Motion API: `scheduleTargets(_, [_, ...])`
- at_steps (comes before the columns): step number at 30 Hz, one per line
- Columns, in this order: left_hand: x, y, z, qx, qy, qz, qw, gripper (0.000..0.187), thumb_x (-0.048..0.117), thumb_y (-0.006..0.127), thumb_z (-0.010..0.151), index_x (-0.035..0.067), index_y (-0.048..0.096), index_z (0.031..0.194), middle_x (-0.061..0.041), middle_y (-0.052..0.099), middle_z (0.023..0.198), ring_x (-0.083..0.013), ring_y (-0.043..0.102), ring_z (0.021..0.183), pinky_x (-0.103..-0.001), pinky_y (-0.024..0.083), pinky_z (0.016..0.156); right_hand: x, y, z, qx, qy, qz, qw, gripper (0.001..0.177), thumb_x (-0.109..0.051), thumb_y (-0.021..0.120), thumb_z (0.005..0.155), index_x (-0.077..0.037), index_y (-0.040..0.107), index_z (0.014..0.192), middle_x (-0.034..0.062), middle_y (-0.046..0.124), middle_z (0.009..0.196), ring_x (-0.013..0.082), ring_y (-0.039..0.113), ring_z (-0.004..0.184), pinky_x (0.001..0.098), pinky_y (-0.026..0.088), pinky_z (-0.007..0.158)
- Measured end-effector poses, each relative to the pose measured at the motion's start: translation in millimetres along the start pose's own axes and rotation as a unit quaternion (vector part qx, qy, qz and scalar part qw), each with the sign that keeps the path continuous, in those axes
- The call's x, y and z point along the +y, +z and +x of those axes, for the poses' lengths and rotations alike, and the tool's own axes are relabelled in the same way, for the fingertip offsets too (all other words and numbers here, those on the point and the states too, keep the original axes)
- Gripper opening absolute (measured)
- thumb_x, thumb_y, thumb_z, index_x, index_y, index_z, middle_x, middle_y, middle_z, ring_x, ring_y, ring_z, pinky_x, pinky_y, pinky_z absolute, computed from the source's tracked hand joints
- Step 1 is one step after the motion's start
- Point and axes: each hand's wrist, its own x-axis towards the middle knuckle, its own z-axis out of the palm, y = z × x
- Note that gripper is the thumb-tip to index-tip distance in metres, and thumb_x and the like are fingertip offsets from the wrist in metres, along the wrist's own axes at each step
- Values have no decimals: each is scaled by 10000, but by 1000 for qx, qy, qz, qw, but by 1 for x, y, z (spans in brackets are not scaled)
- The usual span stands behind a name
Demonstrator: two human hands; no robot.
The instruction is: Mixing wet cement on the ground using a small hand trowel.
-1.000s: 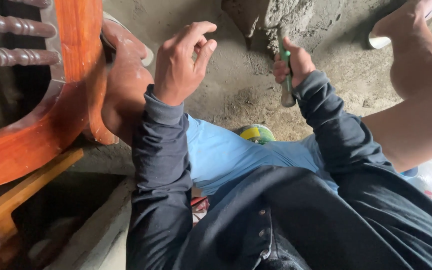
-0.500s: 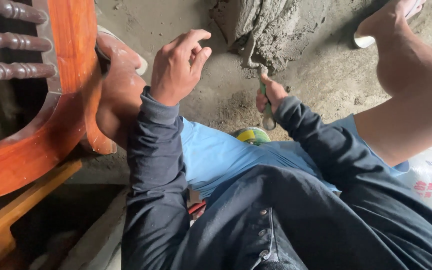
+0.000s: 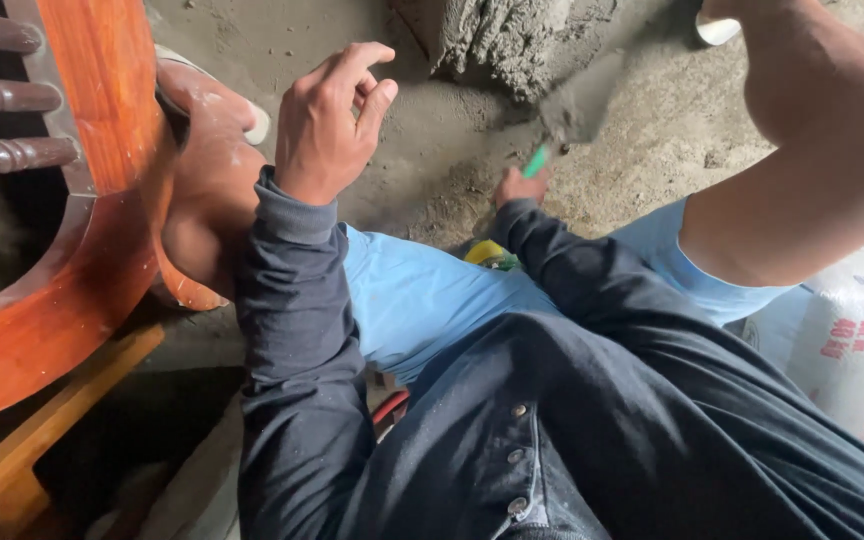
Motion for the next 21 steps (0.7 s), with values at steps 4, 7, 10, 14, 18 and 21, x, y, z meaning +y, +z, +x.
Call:
scheduleTargets(4, [1, 6, 0, -39, -28, -2, 999, 190, 160, 638, 1035, 117, 638, 1220, -34, 681, 866, -228, 648, 686, -422, 498, 636, 26, -11, -9, 26, 149, -16, 988, 182, -118, 526, 936, -158, 369, 1017, 89, 419, 720, 263, 522, 571, 411, 516, 517])
scheduleTargets(7, [-2, 9, 1, -56, -35, 2, 998, 212, 155, 642, 1024, 118, 634, 1232, -34, 680, 856, -240, 648, 699, -434, 497, 636, 31, 8, -4, 22, 51, -182, 982, 101, -135, 575, 859, -112, 481, 828, 92, 539, 621, 251, 564, 516, 405, 501, 464])
scheduleTargets(10, [-4, 10, -1, -58, -31, 3, 998, 227, 135, 648, 1020, 107, 629, 1244, -38, 671, 835, -254, 638, 697, -437, 494, 646, 23, 38, 4, -23, -6, -185, 982, 135, -190, 601, 812, -95, 517, 857, 65, 540, 701, 196, 543, 582, 379, 471, 504])
scheduleTargets(14, [-4, 8, -1, -54, -32, 16, 998, 238, 120, 630, 1011, 97, 629, 1248, -51, 677, 834, -282, 637, 696, -450, 491, 624, -53, 61, -4, -151, -19, -77, 985, 210, -40, 523, 872, -23, 494, 1080, 64, 558, 809, 160, 566, 568, 328, 577, 444])
scheduleTargets(18, [-5, 9, 0, -53, -32, 6, 998, 232, 142, 631, 1020, 106, 629, 1249, -38, 670, 833, -242, 637, 689, -434, 501, 634, -97, 56, -27, -160, -44, 41, 985, 231, -52, 554, 795, -123, 335, 769, 88, 374, 536, 185, 416, 385, 382, 372, 316])
scheduleTargets(21, [-5, 7, -1, -52, -44, 1, 998, 232, 143, 638, 1021, 107, 625, 1249, -33, 668, 832, -237, 638, 692, -431, 503, 653, -104, 47, -29, -140, -134, -38, 980, 214, -105, 582, 750, -147, 372, 743, 8, 406, 577, 123, 429, 429, 346, 409, 323])
